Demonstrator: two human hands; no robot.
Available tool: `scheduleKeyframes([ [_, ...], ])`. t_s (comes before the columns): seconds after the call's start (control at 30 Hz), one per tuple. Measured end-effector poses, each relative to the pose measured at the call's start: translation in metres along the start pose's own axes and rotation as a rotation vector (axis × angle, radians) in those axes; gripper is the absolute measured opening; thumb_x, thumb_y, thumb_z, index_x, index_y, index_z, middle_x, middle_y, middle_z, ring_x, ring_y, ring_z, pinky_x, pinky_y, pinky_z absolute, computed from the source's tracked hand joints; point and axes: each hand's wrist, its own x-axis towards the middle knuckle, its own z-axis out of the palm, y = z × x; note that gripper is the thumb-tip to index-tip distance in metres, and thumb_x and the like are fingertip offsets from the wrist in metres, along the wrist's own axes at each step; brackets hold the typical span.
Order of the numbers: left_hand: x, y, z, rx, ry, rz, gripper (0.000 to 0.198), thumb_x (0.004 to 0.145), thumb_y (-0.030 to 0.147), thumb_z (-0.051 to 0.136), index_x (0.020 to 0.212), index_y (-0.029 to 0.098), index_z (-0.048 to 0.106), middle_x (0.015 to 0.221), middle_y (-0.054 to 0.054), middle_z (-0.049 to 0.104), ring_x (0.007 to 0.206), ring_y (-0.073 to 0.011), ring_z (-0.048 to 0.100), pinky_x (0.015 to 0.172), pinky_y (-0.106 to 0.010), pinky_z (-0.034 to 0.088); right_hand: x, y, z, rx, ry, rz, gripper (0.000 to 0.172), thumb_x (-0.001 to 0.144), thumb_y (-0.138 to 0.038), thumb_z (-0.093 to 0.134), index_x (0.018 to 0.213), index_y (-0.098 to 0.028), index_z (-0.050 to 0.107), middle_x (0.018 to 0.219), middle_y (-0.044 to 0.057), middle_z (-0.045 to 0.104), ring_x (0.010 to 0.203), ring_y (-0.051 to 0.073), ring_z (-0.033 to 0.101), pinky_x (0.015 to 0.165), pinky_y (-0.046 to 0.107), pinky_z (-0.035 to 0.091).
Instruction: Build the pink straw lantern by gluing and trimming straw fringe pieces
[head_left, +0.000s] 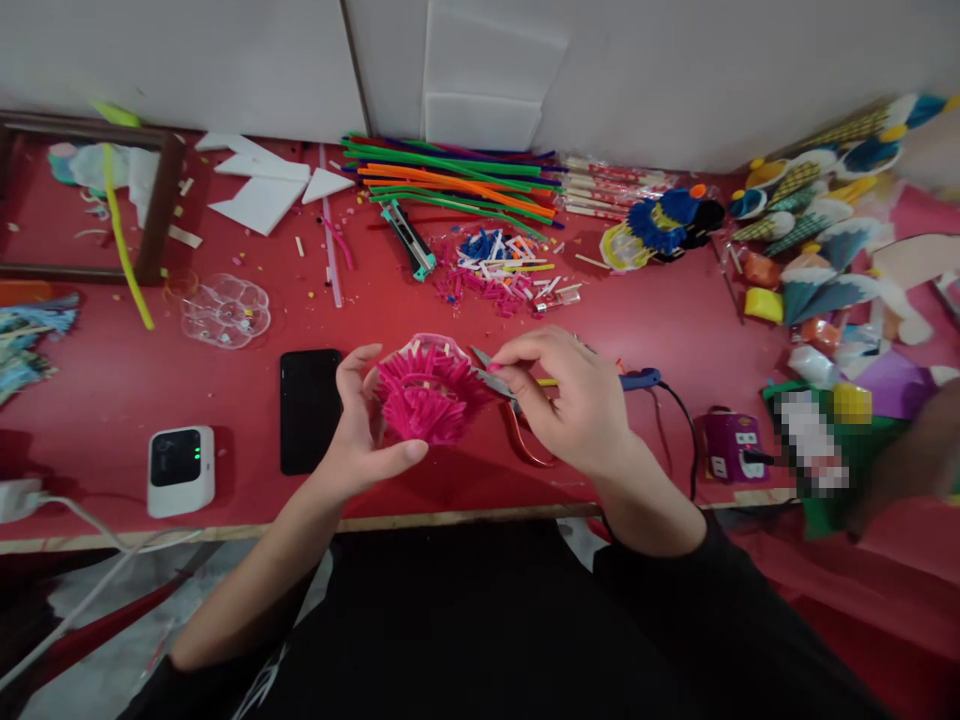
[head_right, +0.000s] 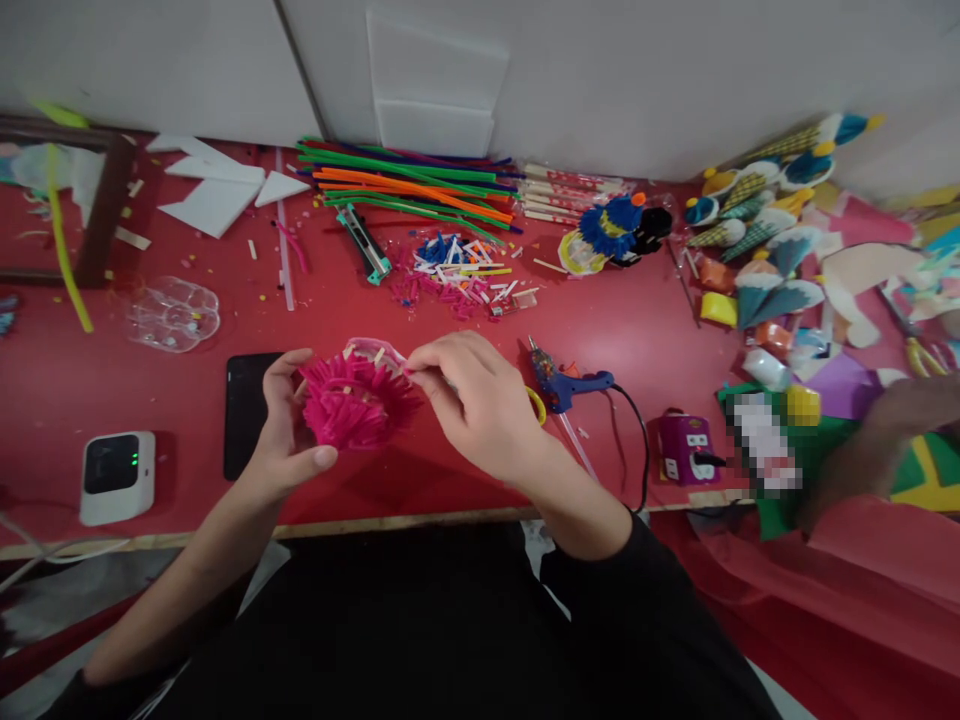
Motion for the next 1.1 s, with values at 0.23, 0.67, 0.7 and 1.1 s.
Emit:
scheduleKeyframes([
  [0.23, -0.004, 0.005, 0.002, 0.138, -0.069, -0.010, 0.093, 0.062, 0.031, 0.094, 0.135, 0.032, 0.035, 0.130, -0.009, 0.055, 0.123, -0.0296, 0.063, 0.100, -0.042, 0.057, 0.010, 0.002, 0.001, 0.072, 0.010, -0.025, 0.010, 0.097, -0.019, 0.057, 0.095, -0.022, 0.066, 0.101, 0.005, 0.077, 0.101, 0.019, 0.072, 0.093, 0.037, 0.057],
  [0.67, -0.008, 0.004, 0.009, 0.285, -0.095, -0.034, 0.095, 0.061, 0.028, 0.094, 0.133, 0.027, 0.032, 0.145, -0.017, 0.046, 0.142, -0.0372, 0.049, 0.122, -0.060, 0.038, 0.013, 0.001, 0.002, -0.092, -0.203, -0.122, 0.020, 0.102, -0.024, 0.054, 0.101, -0.020, 0.073, 0.098, 0.003, 0.081, 0.090, 0.014, 0.075, 0.078, 0.024, 0.056],
  [0.7, -0.007, 0.004, 0.009, 0.287, -0.095, -0.041, 0.094, 0.061, 0.028, 0.094, 0.133, 0.027, 0.032, 0.145, -0.017, 0.046, 0.141, -0.0370, 0.049, 0.122, -0.060, 0.038, 0.013, 0.003, 0.003, -0.095, -0.178, -0.111, 0.021, 0.101, -0.023, 0.053, 0.100, -0.020, 0.074, 0.098, 0.002, 0.081, 0.090, 0.014, 0.076, 0.078, 0.024, 0.056],
  [1.1, 0.002, -0.005, 0.003, -0.261, 0.219, -0.193, 0.072, 0.055, 0.043, 0.098, 0.112, 0.031, 0.056, 0.108, 0.002, 0.063, 0.090, -0.0158, 0.067, 0.076, -0.029, 0.060, -0.002, 0.104, 0.015, -0.246, -0.210, 0.309, 0.041, 0.084, -0.007, 0.049, 0.118, -0.015, 0.071, 0.119, 0.014, 0.075, 0.103, 0.026, 0.071, 0.095, 0.044, 0.056],
])
